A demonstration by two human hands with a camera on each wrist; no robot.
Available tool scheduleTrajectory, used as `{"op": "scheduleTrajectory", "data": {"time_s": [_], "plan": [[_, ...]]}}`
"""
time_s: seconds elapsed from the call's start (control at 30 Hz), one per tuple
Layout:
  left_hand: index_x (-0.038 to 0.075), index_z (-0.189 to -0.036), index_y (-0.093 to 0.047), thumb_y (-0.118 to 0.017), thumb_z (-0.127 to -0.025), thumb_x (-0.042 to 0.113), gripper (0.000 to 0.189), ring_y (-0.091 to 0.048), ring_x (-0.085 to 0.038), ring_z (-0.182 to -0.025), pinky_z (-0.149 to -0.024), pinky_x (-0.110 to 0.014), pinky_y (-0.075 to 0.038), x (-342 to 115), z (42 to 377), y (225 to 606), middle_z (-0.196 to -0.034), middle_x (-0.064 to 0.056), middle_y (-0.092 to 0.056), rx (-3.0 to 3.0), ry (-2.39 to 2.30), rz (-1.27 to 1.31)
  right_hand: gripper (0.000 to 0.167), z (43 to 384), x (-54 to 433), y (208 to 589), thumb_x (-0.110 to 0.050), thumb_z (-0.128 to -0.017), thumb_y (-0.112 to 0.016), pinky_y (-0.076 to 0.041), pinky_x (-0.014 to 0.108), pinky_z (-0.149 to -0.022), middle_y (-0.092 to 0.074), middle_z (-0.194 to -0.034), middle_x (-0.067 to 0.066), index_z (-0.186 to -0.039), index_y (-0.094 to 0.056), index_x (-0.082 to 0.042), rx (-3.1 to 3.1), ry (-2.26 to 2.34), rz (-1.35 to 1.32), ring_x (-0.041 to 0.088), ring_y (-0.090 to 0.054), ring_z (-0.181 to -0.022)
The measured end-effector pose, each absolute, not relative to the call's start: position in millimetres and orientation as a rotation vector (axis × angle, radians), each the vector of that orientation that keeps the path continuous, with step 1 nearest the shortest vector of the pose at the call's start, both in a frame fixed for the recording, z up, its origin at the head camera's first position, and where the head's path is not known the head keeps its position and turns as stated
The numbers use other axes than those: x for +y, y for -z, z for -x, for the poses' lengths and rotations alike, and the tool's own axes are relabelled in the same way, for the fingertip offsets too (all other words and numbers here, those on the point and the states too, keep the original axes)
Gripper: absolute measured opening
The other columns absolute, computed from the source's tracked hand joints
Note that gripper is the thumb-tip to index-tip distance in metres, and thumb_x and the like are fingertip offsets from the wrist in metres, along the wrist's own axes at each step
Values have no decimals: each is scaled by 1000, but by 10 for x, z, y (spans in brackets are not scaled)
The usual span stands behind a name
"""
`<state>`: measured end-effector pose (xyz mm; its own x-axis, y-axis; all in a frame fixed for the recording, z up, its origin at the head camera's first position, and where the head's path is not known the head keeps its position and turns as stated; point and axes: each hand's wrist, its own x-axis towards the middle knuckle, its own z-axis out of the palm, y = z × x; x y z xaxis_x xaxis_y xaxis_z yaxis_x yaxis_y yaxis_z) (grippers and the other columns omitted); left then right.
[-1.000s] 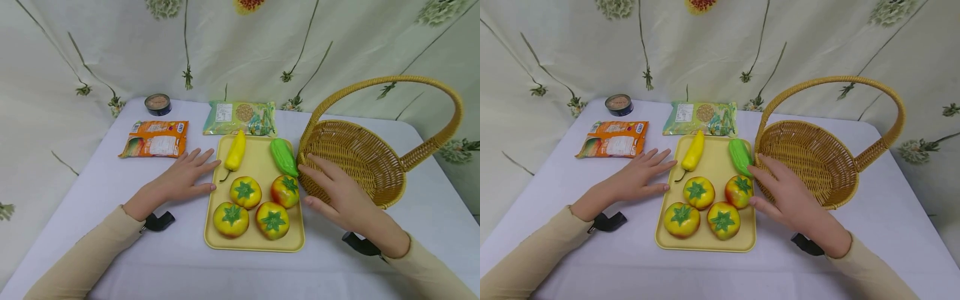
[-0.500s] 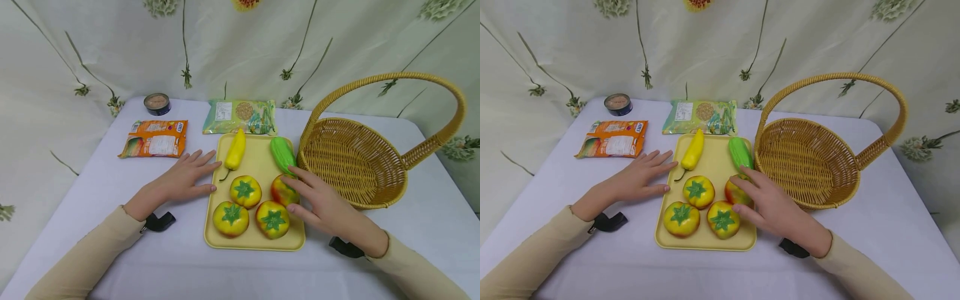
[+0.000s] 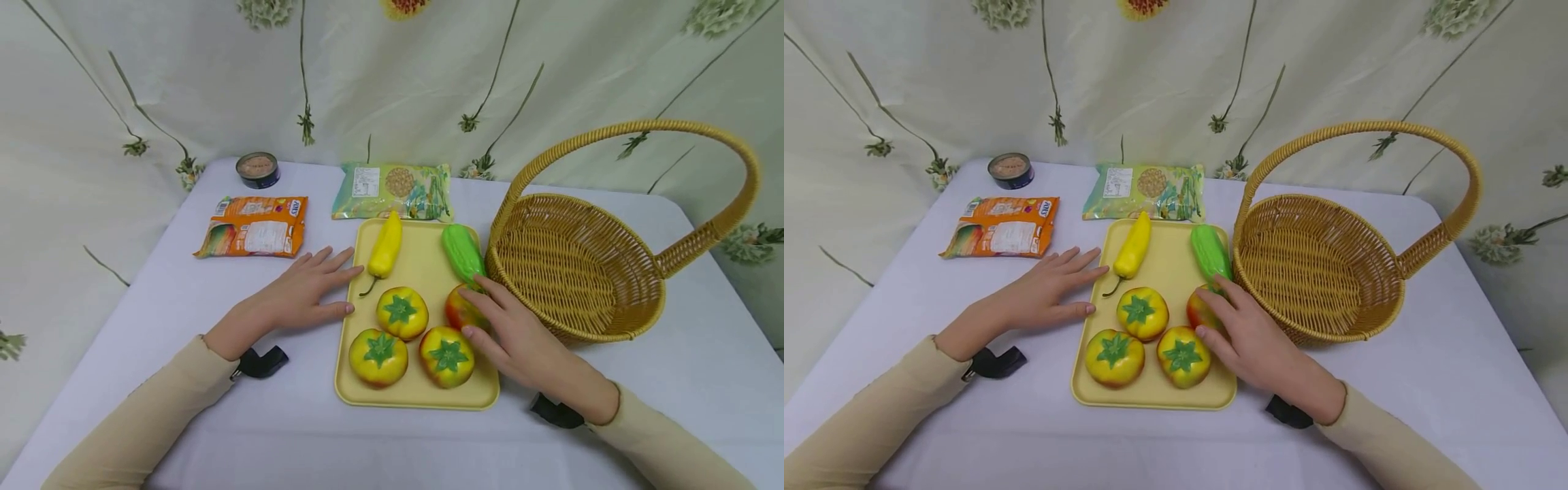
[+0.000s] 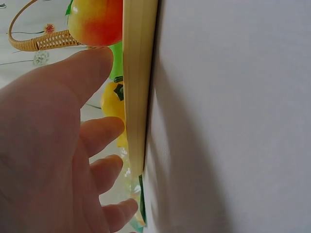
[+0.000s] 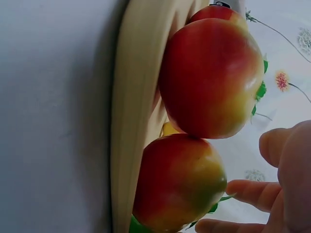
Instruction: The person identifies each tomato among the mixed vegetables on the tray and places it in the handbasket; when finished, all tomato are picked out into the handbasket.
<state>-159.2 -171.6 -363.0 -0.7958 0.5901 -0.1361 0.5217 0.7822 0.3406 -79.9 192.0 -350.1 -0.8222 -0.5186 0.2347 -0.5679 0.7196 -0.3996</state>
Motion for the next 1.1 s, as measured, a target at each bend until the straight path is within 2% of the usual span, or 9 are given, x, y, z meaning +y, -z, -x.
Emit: {"op": "scheduleTrajectory", "data": {"time_s": [0.43, 0.7, 0.9, 1.1], "plan": [[22, -158, -40, -60, -98, 52, 70, -15, -45, -158, -125, -68, -14, -1682, 1597, 3664, -171, -5, -22, 2707, -444, -875, 45, 811, 1936, 3590, -15, -103, -59, -47, 58, -111, -48, -151, 24, -146, -52, -5, -2818, -709, -831, 41, -52, -137], [23, -157, -42, -63, -97, 49, 69, -15, -44, -158, -126, -66, -15, -1707, 1607, 3727, -171, -5, -23, 2713, -513, -882, 50, 825, 1918, 3633, -14, -100, -63, -45, 58, -112, -47, -153, 23, -147, -48, -3, -2798, -839, -818, 39, -51, -139], [22, -155, -45, -63, -96, 48, 67, -17, -42, -158, -126, -65, -14, -1722, 1604, 3795, -170, -6, -26, 2736, -573, -899, 48, 841, 1909, 3662, -15, -97, -69, -43, 62, -112, -47, -152, 24, -141, -53, -5, -2793, -950, -799, 43, -49, -140], [21, -154, -47, -64, -96, 46, 65, -20, -42, -157, -127, -65, -13, -1738, 1609, 3848, -170, -7, -27, 2752, -625, -919, 44, 885, 1916, 3688, -15, -95, -70, -45, 63, -109, -50, -151, 23, -137, -59, -8, -2775, -1011, -798, 44, -51, -137]]}}
